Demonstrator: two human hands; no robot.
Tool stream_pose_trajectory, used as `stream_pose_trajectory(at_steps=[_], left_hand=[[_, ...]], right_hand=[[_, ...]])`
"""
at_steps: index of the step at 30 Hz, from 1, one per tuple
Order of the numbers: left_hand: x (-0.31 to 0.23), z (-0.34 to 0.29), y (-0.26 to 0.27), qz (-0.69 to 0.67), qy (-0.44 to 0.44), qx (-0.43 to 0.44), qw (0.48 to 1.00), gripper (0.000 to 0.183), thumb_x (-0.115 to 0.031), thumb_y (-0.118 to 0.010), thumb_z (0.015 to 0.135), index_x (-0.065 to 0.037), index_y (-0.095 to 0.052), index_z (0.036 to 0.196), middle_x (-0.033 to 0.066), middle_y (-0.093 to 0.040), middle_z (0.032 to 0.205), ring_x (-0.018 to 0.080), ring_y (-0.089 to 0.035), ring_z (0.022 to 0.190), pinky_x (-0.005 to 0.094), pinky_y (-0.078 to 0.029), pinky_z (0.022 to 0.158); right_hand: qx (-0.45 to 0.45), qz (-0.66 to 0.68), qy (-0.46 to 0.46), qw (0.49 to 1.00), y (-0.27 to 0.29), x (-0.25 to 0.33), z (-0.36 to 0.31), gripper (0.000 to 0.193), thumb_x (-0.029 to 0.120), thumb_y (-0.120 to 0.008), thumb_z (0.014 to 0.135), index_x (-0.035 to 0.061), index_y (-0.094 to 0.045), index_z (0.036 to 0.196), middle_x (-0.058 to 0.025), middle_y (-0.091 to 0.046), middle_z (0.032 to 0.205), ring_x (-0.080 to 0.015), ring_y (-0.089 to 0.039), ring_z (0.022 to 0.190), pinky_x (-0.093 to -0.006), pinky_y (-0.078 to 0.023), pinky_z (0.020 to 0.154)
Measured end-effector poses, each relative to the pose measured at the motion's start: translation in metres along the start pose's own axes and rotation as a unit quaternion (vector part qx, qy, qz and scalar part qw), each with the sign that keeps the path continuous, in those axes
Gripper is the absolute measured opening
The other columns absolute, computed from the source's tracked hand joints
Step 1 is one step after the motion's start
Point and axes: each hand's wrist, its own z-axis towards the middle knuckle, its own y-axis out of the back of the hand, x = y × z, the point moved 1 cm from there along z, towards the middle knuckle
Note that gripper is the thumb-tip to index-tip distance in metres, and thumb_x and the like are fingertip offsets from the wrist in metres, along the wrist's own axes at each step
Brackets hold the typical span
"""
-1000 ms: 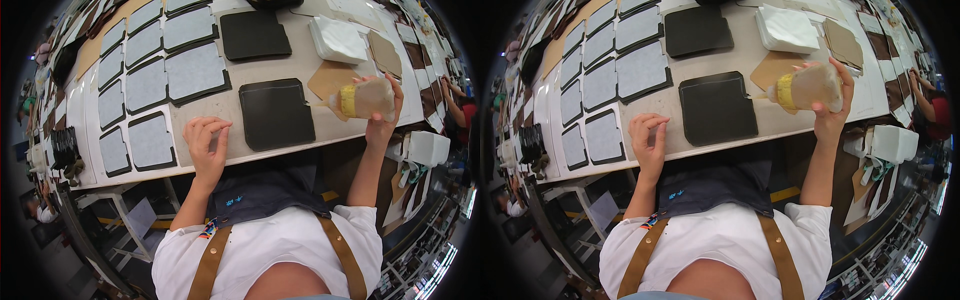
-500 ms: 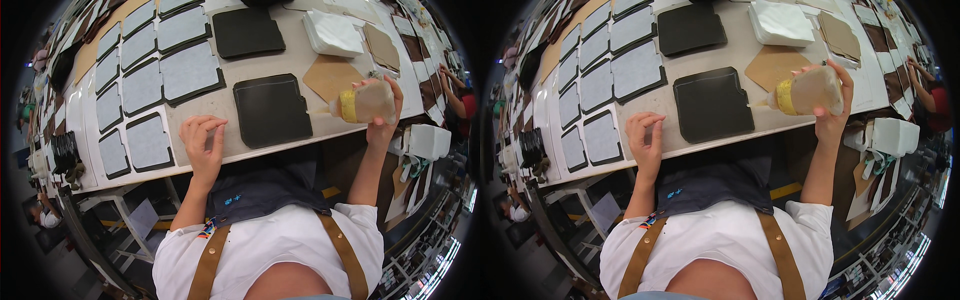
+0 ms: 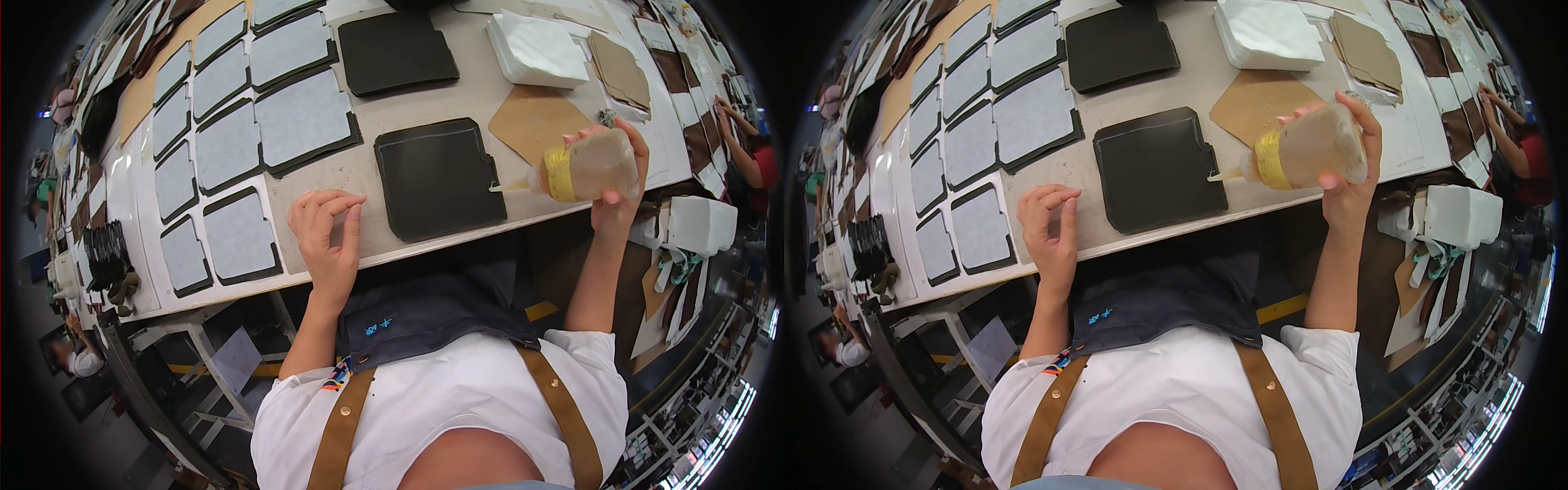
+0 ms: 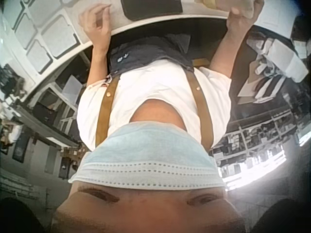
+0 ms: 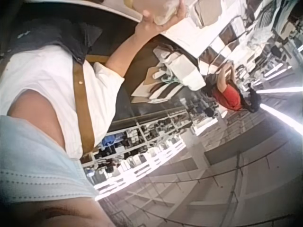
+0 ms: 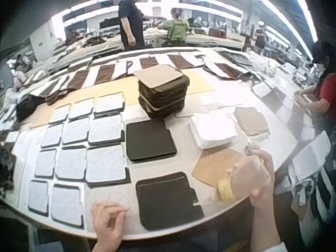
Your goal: The person applies glue from a squeeze bottle onto a dark rectangular base and then places a light-colored square insert on top. They press the insert down to secure it and move the finished unit to a stack on the left. This process is repeated for multiple units throughout the clip.
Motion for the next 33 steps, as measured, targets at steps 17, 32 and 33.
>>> stream_pose_trajectory(at_steps=[17,32,33], left_hand=[[0.000,-0.003,0.001,-0.004,0.004,-0.007,1.000,0.014,-0.005,-0.069,0.091,-0.009,-0.071,0.104,0.0046,-0.067,0.105,0.0245,-0.055,0.108,0.0380,-0.034,0.102],[0.001,-0.005,0.003,-0.011,0.004,-0.030,0.999,0.018,-0.002,-0.066,0.091,-0.008,-0.069,0.107,0.0070,-0.066,0.111,0.0261,-0.053,0.112,0.0382,-0.036,0.104],[0.001,-0.004,0.003,-0.012,0.003,-0.031,0.999,0.017,-0.002,-0.066,0.091,-0.008,-0.070,0.106,0.0069,-0.066,0.111,0.0261,-0.053,0.112,0.0383,-0.036,0.104]], right_hand=[[-0.213,0.129,-0.144,0.958,0.023,0.006,-0.090,0.093,0.057,-0.073,0.088,0.0034,-0.033,0.153,-0.0204,-0.050,0.144,-0.0355,-0.052,0.135,-0.0505,-0.043,0.114],[-0.208,-0.054,0.129,0.968,-0.029,0.001,-0.136,0.089,0.042,-0.086,0.081,0.0121,-0.027,0.141,-0.0219,-0.053,0.124,-0.0340,-0.063,0.110,-0.0517,-0.056,0.098],[-0.204,-0.053,0.139,0.968,-0.031,0.001,-0.137,0.089,0.041,-0.086,0.081,0.0124,-0.027,0.141,-0.0221,-0.052,0.124,-0.0337,-0.064,0.110,-0.0521,-0.056,0.098]])
